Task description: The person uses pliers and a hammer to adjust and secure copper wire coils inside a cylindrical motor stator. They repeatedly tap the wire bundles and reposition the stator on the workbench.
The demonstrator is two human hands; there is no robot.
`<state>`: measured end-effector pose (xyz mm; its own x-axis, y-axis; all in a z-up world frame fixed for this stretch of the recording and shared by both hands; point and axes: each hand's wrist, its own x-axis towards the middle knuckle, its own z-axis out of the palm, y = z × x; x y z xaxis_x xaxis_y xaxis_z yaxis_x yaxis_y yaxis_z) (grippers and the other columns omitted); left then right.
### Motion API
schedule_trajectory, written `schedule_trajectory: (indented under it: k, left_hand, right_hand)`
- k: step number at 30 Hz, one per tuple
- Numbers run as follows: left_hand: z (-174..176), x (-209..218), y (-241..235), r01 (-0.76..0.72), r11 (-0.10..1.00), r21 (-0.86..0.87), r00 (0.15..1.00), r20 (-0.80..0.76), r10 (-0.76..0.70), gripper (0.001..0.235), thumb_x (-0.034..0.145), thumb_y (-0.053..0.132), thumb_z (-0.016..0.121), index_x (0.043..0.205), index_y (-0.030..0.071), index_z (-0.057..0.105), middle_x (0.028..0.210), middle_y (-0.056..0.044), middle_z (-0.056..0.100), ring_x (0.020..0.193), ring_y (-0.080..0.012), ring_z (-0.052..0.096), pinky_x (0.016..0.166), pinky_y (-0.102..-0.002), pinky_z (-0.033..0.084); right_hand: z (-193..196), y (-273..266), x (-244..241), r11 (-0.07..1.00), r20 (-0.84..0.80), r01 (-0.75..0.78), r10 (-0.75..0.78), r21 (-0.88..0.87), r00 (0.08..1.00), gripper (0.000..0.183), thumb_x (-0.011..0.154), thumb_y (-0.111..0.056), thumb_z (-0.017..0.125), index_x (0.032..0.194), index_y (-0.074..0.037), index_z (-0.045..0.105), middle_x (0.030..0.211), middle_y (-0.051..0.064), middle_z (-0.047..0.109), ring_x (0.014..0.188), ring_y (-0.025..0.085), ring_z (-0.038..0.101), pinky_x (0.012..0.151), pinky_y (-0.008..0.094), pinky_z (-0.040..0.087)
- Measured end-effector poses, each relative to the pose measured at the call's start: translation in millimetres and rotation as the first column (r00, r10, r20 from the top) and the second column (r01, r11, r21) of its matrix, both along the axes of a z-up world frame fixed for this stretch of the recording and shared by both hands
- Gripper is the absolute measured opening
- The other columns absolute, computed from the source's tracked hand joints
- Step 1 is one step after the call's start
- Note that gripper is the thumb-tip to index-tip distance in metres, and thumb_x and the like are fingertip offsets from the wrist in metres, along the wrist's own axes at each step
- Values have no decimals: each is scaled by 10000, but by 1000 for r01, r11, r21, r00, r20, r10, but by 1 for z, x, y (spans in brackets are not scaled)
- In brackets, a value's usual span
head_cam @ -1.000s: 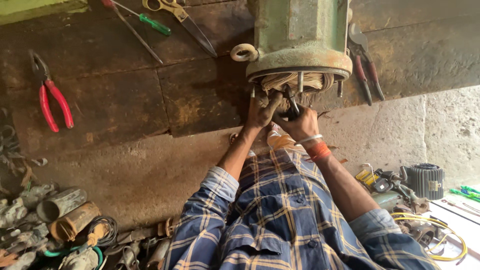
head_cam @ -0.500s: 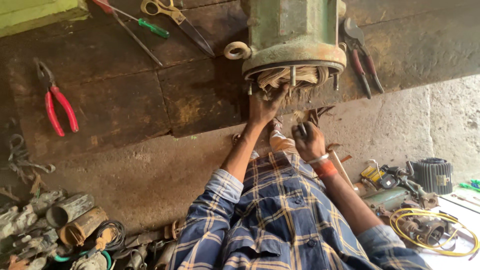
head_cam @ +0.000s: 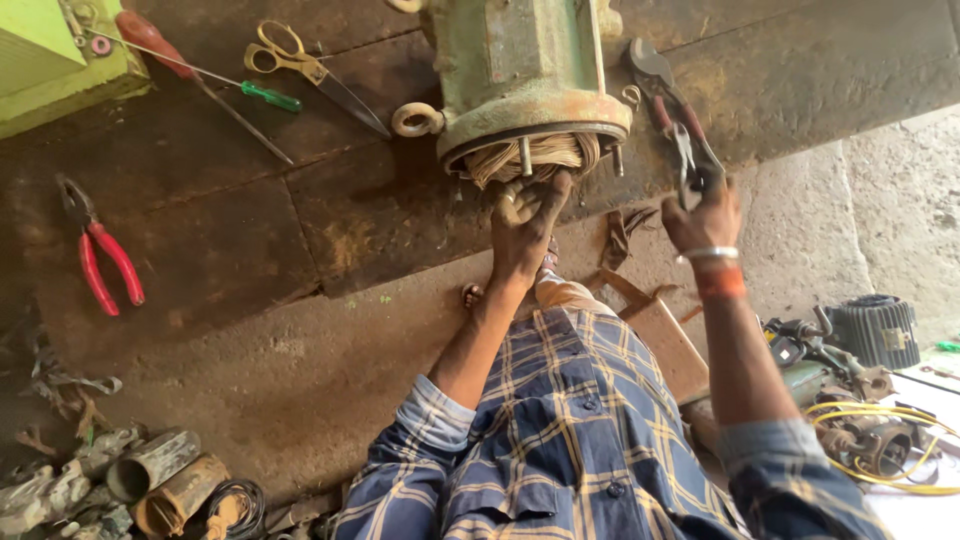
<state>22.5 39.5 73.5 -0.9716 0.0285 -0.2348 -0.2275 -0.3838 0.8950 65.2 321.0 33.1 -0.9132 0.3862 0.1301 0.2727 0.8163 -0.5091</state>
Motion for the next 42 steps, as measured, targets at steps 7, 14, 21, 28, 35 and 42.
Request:
schedule_trajectory:
  k: [7,14,21,28,35,42]
  left_hand:
    - [22,-35,24,-281,941,-188,931,-293,219,449,949,386,791,1026,-20,617,962,-83,649,877,-136,622,828,-283,470]
    - [-3,-24,22,-161,957,-242,972,-207,112,490,987,337,729,603,85,560,531,66,507,452,-39,399,452,-255,246]
    - [-24,-12,17,-297,900,-319,861,-498,108,381,1065,317,674,829,18,668,718,-39,646,623,-130,583,561,-357,424]
    - [-58,-7,16,-222,844,-489,954,-286,85,420,1005,205,691,643,13,597,517,-51,530,476,-108,477,475,-317,296]
    - [-44,-15,19,-184,956,-228,952,-282,116,229,1007,193,665,907,-12,645,708,20,598,630,-30,481,505,-284,320]
    - [-12,4,4,-85,993,-86,988,-135,73,242,884,186,781,1004,38,632,951,-30,710,846,-102,688,738,-254,571]
  right_hand:
    - [45,-22,-52,950,-149,-147,193,277,970,485,807,-274,852,1186,-49,650,1155,206,601,1083,391,566,951,516,483]
    - [106,-95,-17,933,-489,-274,131,-232,862,133,1011,-18,779,1094,-10,675,1105,117,670,922,200,657,794,283,547]
    - [135,-157,-17,879,-455,-458,356,-134,816,252,930,52,717,1176,-2,712,1199,164,710,1076,281,733,925,361,604]
    - [106,-171,-28,864,-404,-497,428,-79,808,449,789,107,641,1212,-23,718,1185,195,705,1051,342,713,906,393,592]
    - [85,-159,-29,832,-399,-482,357,-276,844,441,827,107,576,1213,-35,734,1180,160,731,915,240,755,784,323,600]
    - [104,-157,14,881,-415,-410,290,-236,862,356,841,107,582,1142,-5,735,1175,162,743,937,238,755,839,331,609]
